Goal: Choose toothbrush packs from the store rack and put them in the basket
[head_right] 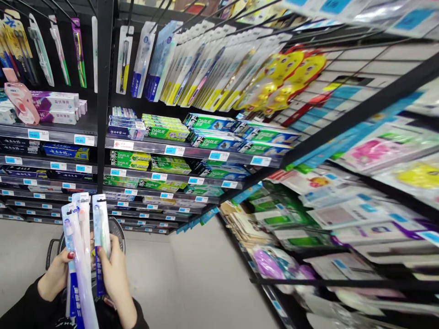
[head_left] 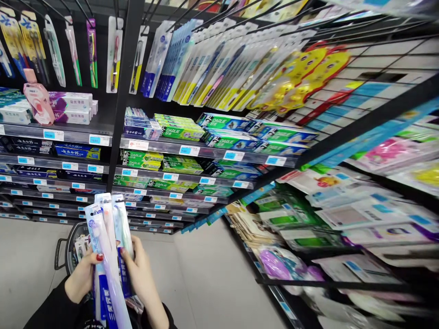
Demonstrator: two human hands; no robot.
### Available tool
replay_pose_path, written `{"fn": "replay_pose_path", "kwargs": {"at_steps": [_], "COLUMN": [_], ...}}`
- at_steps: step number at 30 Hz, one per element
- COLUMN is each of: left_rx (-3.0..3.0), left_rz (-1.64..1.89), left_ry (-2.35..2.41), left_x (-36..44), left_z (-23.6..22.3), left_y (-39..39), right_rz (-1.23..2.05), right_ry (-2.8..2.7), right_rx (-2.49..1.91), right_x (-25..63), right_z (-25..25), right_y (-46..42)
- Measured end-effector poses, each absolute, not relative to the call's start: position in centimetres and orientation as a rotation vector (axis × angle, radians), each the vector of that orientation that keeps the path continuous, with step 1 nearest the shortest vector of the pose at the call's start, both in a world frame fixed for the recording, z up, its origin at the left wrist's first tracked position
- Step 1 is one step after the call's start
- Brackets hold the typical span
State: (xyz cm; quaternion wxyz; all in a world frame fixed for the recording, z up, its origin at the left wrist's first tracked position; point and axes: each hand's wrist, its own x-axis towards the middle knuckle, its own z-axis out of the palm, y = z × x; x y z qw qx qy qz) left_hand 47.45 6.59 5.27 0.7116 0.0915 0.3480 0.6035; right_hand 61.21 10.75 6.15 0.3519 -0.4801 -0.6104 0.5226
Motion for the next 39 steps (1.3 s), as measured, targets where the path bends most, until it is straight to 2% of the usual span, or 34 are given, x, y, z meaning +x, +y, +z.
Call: {"fn": "replay_pose_path", "kwargs": {"at_steps": [8, 15, 28, 34, 36, 39], "left_rx": [0.254, 0.286, 0.305, 0.215, 0.219, 0.184], "left_rz": [1.403, 1.445, 1.375, 1.38, 1.385, 1.391], "left_ry": [0.661, 0.949, 0.909, 1.032, 1.051, 1.044], "left_x": [47.8, 47.9, 48.3, 48.8, 48.7, 48.2], "left_z": [5.4, 5.7, 6.6, 7.1, 6.7, 6.0], "left_y": [7.1, 7.0, 7.0, 6.8, 6.6, 6.2], "right_rz": [1.172, 1.112, 0.857, 1.003, 1.165, 1.594], "right_ry": [-1.685, -2.021, -2.203, -2.009, -1.827, -1.376], "right_rx": [-1.167, -1.232, -1.269, -1.202, -1.127, -0.964], "right_x": [60.9, 61.2, 62.6, 62.5, 62.4, 62.5], "right_z": [6.1, 8.5, 7.8, 6.8, 6.6, 6.6], "right_y": [9.9, 8.7, 9.0, 9.7, 9.9, 10.4]}}
